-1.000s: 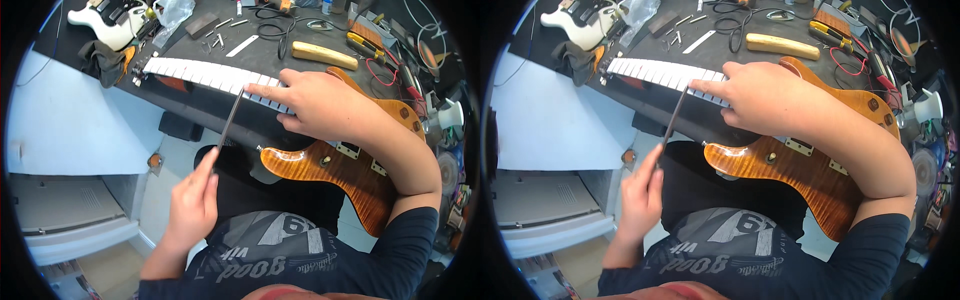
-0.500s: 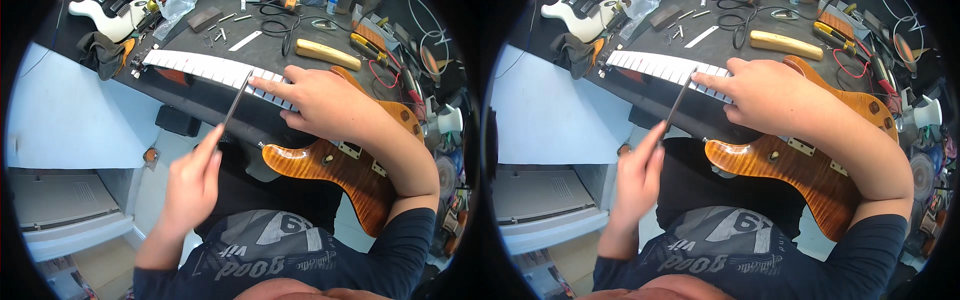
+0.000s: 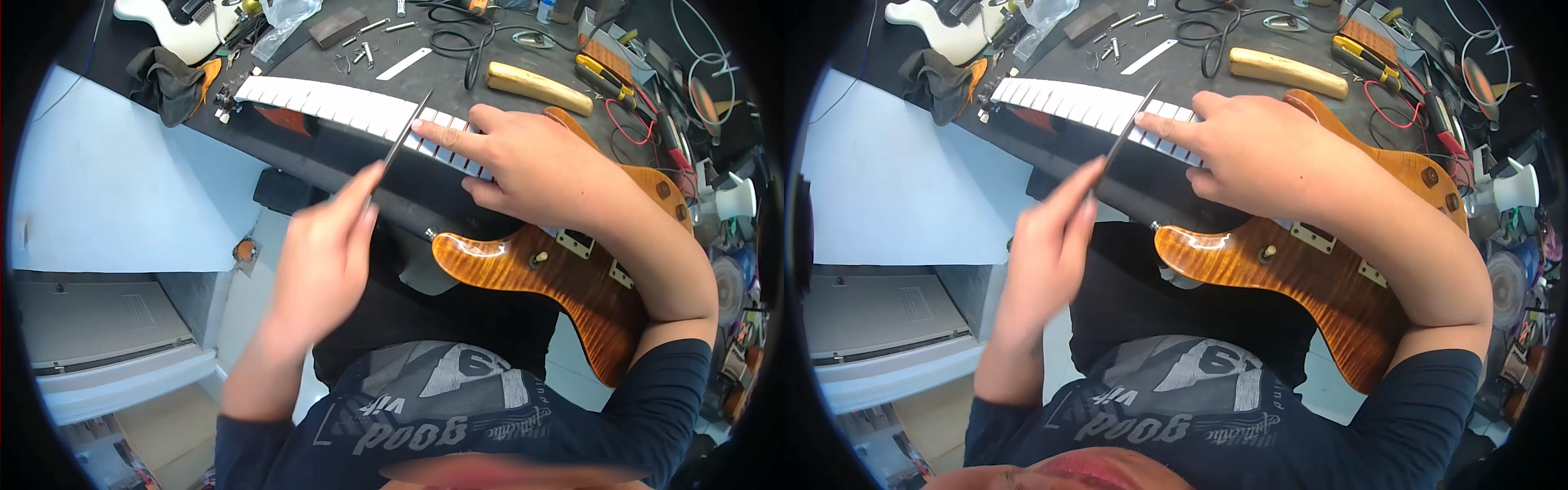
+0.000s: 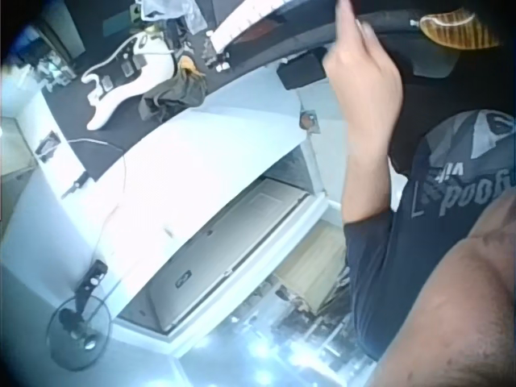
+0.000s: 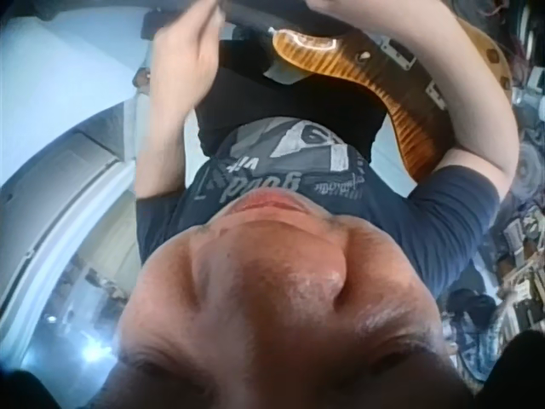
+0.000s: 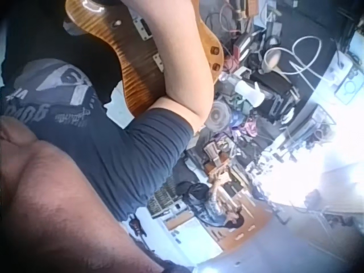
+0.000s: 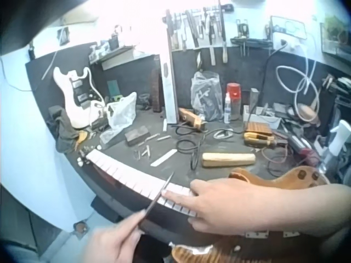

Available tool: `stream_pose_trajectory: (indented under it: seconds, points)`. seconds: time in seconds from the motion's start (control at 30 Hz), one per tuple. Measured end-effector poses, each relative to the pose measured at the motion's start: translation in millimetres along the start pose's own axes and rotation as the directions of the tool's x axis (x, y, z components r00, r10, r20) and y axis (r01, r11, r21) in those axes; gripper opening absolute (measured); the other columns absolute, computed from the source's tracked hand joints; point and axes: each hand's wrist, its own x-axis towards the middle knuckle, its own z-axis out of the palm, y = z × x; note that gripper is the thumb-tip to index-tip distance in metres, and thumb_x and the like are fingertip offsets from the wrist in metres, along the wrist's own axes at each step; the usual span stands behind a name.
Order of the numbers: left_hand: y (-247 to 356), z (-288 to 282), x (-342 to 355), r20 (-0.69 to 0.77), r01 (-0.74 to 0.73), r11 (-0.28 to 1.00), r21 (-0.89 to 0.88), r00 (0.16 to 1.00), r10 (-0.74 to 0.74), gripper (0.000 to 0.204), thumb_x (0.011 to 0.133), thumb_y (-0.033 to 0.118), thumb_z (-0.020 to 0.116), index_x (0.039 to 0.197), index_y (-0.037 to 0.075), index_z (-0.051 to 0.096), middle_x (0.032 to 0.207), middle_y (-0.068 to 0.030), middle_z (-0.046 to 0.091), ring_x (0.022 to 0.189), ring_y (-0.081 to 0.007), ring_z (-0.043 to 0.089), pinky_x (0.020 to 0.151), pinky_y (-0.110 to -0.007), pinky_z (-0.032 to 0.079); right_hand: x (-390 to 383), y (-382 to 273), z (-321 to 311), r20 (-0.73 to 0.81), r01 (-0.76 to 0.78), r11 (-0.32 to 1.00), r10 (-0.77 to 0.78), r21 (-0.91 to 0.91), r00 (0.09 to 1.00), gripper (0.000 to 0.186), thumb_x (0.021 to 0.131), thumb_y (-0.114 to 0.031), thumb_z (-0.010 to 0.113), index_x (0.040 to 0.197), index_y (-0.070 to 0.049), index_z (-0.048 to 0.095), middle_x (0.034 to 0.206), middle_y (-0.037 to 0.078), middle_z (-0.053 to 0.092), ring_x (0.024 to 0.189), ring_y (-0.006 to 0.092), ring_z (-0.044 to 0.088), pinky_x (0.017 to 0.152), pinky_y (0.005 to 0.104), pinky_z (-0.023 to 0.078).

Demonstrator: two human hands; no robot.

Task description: The person files the ends of the frets on a guitar neck using a metal file, moving it along the edge of the fretboard while holding the neck steady with the other hand.

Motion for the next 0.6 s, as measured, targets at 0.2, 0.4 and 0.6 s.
stream_pose_trajectory:
  seconds: [0.2, 0.4, 0.6]
  points:
    - [3.0, -1.2, 17.7, 0.044, 0.004, 1.000, -0.018, 0.999, -0.003, 0.040, 0.105, 0.000, 0.063, 0.144, -0.001, 0.065, 0.100, -0.0327, 0.073, 0.090, -0.0493, 0.074, 0.079, -0.044, 0.059, -4.4, 2.6, -1.5, -0.010, 0.014, 0.999, -0.014, -0.033, 1.000, 0.069, 0.099, -0.022, 0.071, 0.166, -0.029, 0.053, 0.110, 0.017, 0.067, 0.096, 0.0360, 0.076, 0.085, 0.0461, 0.062]
    - [1.2, -28.2, -92.8, -0.023, 0.103, 0.994, 0.042, 0.995, -0.102, 0.049, 0.102, -0.007, 0.065, 0.151, -0.001, 0.065, 0.102, -0.0194, 0.078, 0.072, -0.0234, 0.068, 0.072, -0.033, 0.055, -1.0, -4.7, -5.4, 0.005, 0.027, 0.999, -0.026, -0.028, 1.000, 0.069, 0.101, -0.024, 0.071, 0.167, -0.031, 0.051, 0.111, 0.017, 0.066, 0.095, 0.0357, 0.075, 0.084, 0.0465, 0.062]
    - [7.8, -21.6, -81.0, -0.067, -0.031, 0.986, 0.166, 0.997, 0.042, 0.050, 0.101, -0.007, 0.067, 0.150, 0.000, 0.067, 0.083, -0.0148, 0.068, 0.066, -0.0242, 0.061, 0.067, -0.034, 0.053, -9.2, -1.1, 0.2, -0.059, 0.100, 0.992, -0.105, -0.081, 0.993, 0.072, 0.100, -0.024, 0.073, 0.167, -0.032, 0.050, 0.112, 0.018, 0.066, 0.096, 0.0355, 0.075, 0.084, 0.0468, 0.062]
